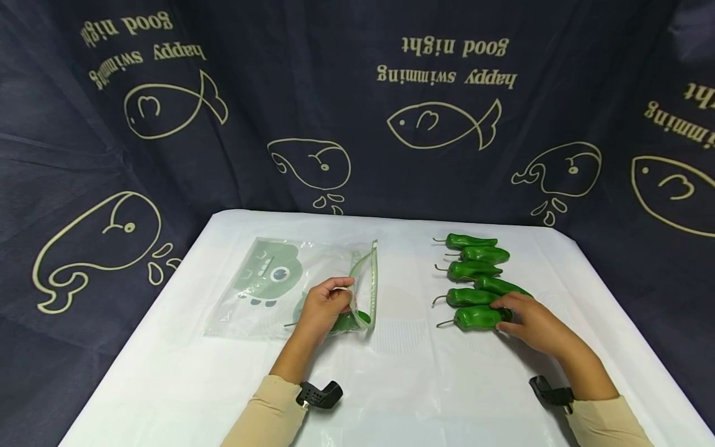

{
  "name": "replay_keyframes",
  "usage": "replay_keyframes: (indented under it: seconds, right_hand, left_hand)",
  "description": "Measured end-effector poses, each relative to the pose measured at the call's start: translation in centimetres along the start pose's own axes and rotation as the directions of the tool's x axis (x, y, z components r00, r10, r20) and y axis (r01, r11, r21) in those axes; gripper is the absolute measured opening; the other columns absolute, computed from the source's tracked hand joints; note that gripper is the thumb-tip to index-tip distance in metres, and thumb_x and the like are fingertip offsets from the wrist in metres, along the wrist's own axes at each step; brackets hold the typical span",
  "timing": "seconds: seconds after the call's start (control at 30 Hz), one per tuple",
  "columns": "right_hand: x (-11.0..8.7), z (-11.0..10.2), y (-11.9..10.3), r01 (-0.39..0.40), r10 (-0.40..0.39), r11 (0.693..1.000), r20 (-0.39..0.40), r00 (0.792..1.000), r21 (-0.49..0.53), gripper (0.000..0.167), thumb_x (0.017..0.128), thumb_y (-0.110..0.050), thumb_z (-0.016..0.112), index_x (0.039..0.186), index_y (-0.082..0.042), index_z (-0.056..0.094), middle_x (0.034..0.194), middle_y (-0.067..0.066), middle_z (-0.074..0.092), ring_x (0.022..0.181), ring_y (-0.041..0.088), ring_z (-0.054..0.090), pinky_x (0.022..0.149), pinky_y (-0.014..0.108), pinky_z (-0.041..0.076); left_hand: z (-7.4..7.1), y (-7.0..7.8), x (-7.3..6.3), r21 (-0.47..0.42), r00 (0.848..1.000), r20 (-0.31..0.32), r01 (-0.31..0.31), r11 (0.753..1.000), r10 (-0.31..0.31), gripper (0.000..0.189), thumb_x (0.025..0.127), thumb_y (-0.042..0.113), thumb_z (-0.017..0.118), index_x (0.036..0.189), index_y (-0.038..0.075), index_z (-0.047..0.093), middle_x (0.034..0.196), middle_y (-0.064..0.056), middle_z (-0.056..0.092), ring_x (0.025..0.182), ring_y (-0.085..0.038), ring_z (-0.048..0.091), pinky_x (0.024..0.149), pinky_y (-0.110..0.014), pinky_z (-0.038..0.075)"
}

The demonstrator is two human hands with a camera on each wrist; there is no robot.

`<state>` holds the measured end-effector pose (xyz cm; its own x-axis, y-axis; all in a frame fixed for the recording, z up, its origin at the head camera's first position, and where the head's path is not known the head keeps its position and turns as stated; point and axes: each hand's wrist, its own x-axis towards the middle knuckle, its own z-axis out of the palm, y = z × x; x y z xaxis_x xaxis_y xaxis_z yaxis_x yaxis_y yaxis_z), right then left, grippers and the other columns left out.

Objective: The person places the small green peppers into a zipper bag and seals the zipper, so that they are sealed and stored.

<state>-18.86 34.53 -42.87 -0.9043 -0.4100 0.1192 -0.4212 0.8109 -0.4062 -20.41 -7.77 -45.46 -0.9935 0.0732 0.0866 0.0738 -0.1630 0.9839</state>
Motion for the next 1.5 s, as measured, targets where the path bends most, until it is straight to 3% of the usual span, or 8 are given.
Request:
replay_keyframes:
  seconds: [0.5,1.03,1.5]
  right_hand:
    - [-0.1,0.0,0.0,0.007,-0.007,1.0,0.016,1.0,0.001,0.036,0.08,-0.008,0.081,0.114,-0.002,0.068,0.117,0.016,0.06,0.113,0.043,0.055,0.091,0.059,0.046]
    - [0.1,-0.1,-0.6,0.045,-0.047,0.998,0.03,0.998,0.047,0.031,0.082,-0.014,0.081,0.111,-0.012,0.069,0.105,-0.002,0.059,0.093,0.017,0.057,0.074,0.036,0.051]
    - [1.2,0.3,-1.6,0.119,-0.117,0.992,-0.029,0.993,0.048,0.028,0.082,-0.014,0.082,0.106,-0.017,0.067,0.095,-0.01,0.055,0.087,0.01,0.053,0.072,0.034,0.049]
  left_hand:
    - [0.0,0.0,0.0,0.003,1.0,-0.002,-0.004,1.0,0.004,0.03,0.09,-0.008,0.058,0.119,-0.017,0.059,0.074,-0.002,0.059,0.068,-0.009,0.056,0.065,-0.023,0.054]
    - [0.0,0.0,0.0,0.005,1.0,0.0,-0.009,1.0,0.009,0.03,0.091,-0.007,0.058,0.119,-0.017,0.059,0.076,-0.002,0.058,0.07,-0.009,0.056,0.067,-0.024,0.056]
    - [0.1,0.2,0.0,0.019,1.0,-0.015,0.002,1.0,-0.002,0.029,0.09,-0.008,0.059,0.118,-0.016,0.06,0.077,-0.003,0.059,0.07,-0.008,0.056,0.065,-0.023,0.055]
